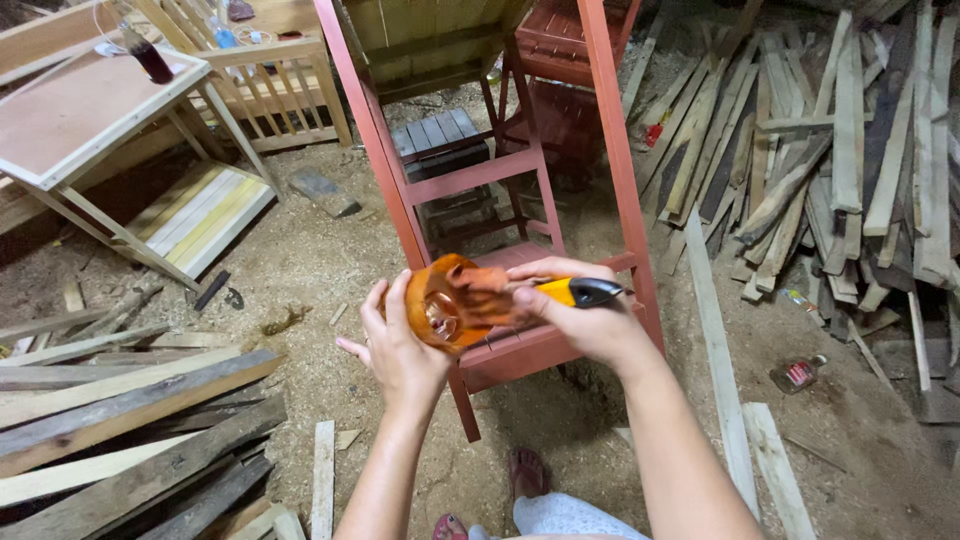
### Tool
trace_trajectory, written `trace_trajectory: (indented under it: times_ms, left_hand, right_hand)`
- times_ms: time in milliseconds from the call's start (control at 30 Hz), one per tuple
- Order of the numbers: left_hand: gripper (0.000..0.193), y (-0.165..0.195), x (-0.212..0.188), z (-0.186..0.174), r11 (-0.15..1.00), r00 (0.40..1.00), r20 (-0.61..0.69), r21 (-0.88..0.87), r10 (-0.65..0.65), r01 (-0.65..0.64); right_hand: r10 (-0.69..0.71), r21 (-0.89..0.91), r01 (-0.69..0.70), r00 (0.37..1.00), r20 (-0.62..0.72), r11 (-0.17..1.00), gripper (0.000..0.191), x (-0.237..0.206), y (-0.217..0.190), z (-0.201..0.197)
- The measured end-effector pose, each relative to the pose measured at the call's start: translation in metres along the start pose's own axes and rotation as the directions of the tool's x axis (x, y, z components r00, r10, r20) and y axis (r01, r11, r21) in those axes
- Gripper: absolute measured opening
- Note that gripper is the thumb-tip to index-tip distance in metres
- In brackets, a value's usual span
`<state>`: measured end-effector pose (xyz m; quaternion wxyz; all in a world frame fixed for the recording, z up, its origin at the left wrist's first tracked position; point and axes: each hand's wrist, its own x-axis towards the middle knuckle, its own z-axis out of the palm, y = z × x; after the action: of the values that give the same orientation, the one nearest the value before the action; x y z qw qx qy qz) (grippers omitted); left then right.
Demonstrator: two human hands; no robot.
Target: The person applies reddish-orange wood stain to a wooden chair frame, holding a container of stain in one hand and wiping the stain onto the chair rails, legs, and seat boards with a cloth-wrapped applicator. They move around the chair to coat different sides and parts of the frame.
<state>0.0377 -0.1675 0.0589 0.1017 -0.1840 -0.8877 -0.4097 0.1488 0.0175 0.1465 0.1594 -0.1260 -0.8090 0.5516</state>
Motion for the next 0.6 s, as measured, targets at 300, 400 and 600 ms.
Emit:
trace_trajectory:
  times_ms: [300,400,600]
  left_hand:
    - [0.115,0.001,0.000,0.012,0.984,0.980,0.101,-0.025,-0.173,0.177]
    - [0.113,0.002,0.001,0.016,0.971,0.968,0.106,-0.057,-0.226,0.233]
    - [0.118,0.004,0.012,0.023,0.950,0.945,0.135,-0.061,-0.297,0.307]
  right_hand:
    - [0.101,0.402,-0.009,0.972,-0.210,0.916,0.026,0.005,0.063,-0.017]
    - [0.328,0.681,-0.092,0.917,-0.226,0.726,0.029,0.004,0.093,-0.016]
    - [0.528,0.932,-0.063,0.837,-0.146,0.358,0.035,0.011,0.153,-0.023]
